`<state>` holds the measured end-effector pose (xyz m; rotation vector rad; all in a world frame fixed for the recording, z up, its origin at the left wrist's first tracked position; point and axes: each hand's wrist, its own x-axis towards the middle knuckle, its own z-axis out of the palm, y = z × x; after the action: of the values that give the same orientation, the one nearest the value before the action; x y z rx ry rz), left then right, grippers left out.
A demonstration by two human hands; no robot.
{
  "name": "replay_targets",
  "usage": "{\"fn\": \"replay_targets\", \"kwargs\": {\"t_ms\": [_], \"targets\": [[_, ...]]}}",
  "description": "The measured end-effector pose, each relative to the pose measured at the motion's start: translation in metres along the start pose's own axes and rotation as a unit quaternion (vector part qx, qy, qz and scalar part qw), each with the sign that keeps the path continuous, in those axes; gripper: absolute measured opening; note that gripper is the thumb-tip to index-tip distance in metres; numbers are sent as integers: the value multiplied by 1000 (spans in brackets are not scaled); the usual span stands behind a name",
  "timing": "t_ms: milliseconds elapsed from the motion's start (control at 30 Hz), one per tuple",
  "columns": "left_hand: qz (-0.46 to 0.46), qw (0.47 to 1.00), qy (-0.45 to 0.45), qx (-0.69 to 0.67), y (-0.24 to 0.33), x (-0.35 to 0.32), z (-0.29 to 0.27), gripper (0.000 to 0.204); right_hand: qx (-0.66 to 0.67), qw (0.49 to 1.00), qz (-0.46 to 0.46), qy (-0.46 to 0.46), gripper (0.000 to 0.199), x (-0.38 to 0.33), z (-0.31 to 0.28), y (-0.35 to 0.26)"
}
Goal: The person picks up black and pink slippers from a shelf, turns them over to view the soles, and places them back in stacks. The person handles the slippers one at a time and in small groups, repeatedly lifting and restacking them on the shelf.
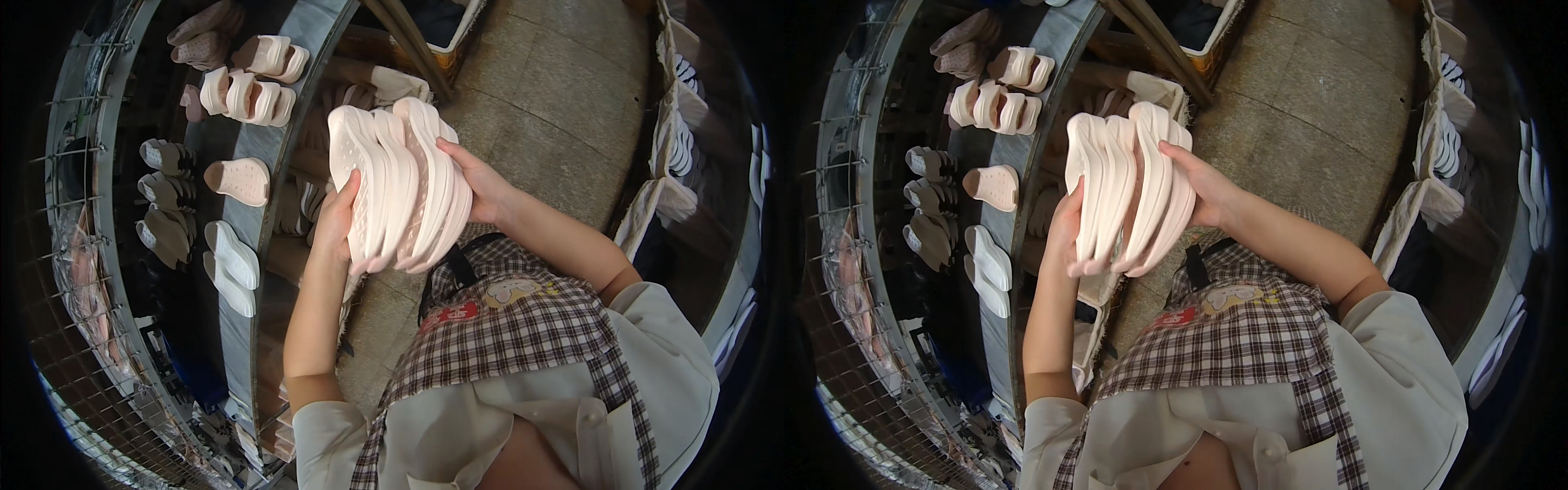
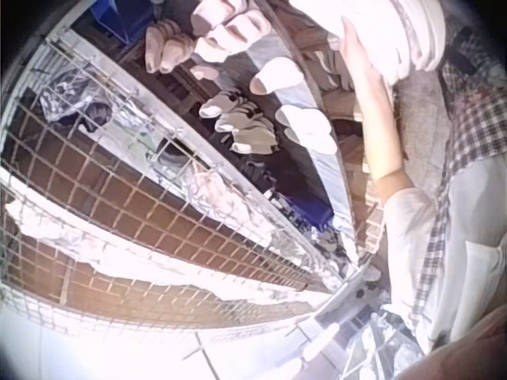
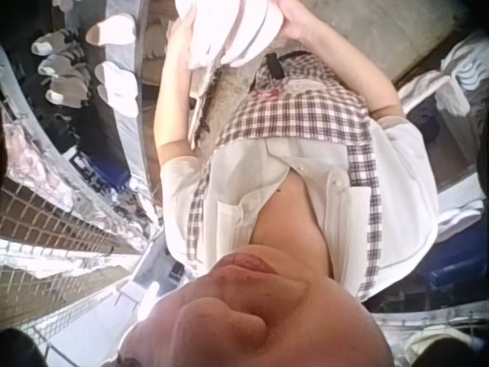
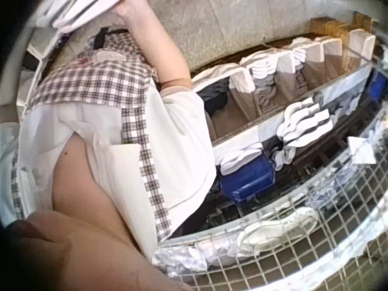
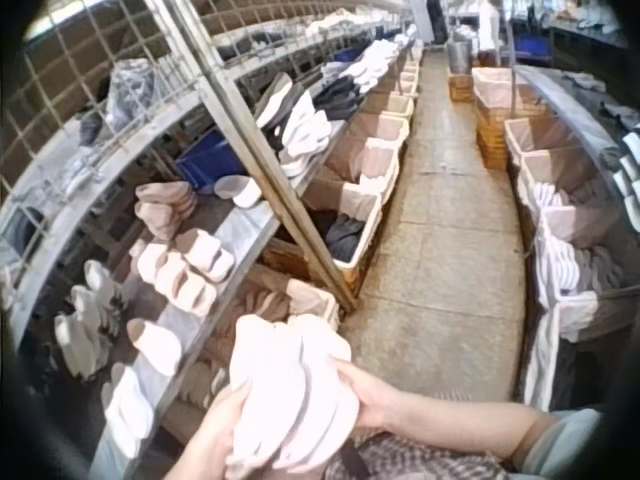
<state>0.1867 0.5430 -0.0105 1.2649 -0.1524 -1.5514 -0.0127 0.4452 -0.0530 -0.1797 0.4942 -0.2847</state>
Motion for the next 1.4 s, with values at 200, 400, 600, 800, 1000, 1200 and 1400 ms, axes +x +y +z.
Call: {"fn": "replay_targets", "kwargs": {"t_ms": [200, 400, 600, 800, 1000, 1200, 1400], "targets": [[-93, 994, -27, -51, -10, 12, 16, 45, -13, 989, 106, 105, 66, -12, -11, 0], [-101, 995, -2, 13, -10, 8, 25, 46, 13, 980, 131, 149, 64, -20, -12, 0], [-108, 994, -25, -20, -12, 22, 13, 45, 5, 980, 132, 150, 62, -20, -14, -2], [-110, 990, -51, -67, -14, 30, 5, 43, 1, 980, 135, 146, 61, -16, -18, -4], [-7, 998, -3, 70, -21, 16, 20, 47, -41, 989, 83, 119, 65, -13, -16, -2], [94, 992, -76, 34, -27, 9, 22, 54, -140, 978, -92, 125, 75, -29, 2, -8], [161, 984, -62, 34, -28, 7, 17, 55, -191, 960, -196, 53, 77, -37, 16, -17]]}}
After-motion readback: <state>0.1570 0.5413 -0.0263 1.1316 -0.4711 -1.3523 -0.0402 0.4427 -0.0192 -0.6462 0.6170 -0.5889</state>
